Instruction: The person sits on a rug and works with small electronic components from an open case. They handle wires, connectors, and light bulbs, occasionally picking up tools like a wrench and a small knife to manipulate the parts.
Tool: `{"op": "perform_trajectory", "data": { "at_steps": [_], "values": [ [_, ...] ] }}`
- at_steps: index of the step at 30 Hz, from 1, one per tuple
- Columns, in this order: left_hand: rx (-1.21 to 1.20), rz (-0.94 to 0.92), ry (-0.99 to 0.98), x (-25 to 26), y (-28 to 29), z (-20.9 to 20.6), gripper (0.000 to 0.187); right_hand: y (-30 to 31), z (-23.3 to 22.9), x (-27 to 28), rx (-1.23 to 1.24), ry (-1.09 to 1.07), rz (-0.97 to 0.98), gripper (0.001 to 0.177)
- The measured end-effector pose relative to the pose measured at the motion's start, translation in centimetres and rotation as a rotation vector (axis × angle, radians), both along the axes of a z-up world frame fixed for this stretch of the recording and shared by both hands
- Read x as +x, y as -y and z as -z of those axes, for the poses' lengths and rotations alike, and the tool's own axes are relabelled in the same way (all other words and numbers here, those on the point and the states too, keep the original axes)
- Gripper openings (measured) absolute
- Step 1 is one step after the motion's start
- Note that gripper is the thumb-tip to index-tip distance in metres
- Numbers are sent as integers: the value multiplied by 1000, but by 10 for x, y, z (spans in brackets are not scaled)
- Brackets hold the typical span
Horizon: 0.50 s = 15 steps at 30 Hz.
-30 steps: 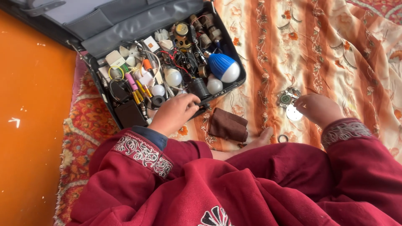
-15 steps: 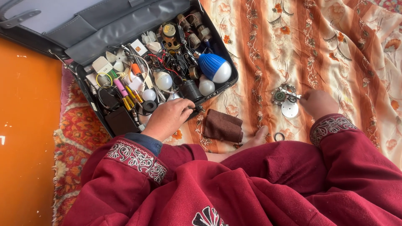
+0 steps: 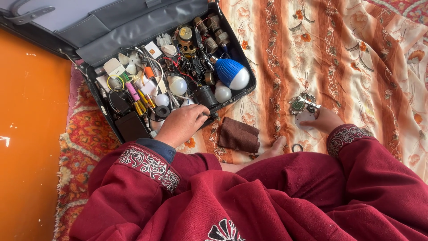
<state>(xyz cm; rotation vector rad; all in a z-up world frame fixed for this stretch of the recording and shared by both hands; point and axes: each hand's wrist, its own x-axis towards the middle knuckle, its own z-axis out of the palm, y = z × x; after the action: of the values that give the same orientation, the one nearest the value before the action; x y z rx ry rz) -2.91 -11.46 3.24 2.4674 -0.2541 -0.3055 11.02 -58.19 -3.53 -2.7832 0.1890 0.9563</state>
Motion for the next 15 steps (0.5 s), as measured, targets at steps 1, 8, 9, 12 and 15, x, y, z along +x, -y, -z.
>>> {"op": "perform_trajectory", "data": {
  "at_steps": [1,8,9,12,15],
  "values": [
    [0,-1,0,-1,0,-1,20,9,8,5,0,0,-1,63],
    [-48,-24,-24,-6,6,-9,20,-16,-58,-9,380,-69,146,44],
    [-117,-55,-66,-8,9,-13,20,-23,-72,-12,424,-81,135,40],
    [-404,-174,-170,-13,28,-6,22,-60,-100,-21,583,-33,42,35],
    [-812,-332,-270,-31,52,7,35,-96,-115,-36,722,-68,-11,32]
  ]
}}
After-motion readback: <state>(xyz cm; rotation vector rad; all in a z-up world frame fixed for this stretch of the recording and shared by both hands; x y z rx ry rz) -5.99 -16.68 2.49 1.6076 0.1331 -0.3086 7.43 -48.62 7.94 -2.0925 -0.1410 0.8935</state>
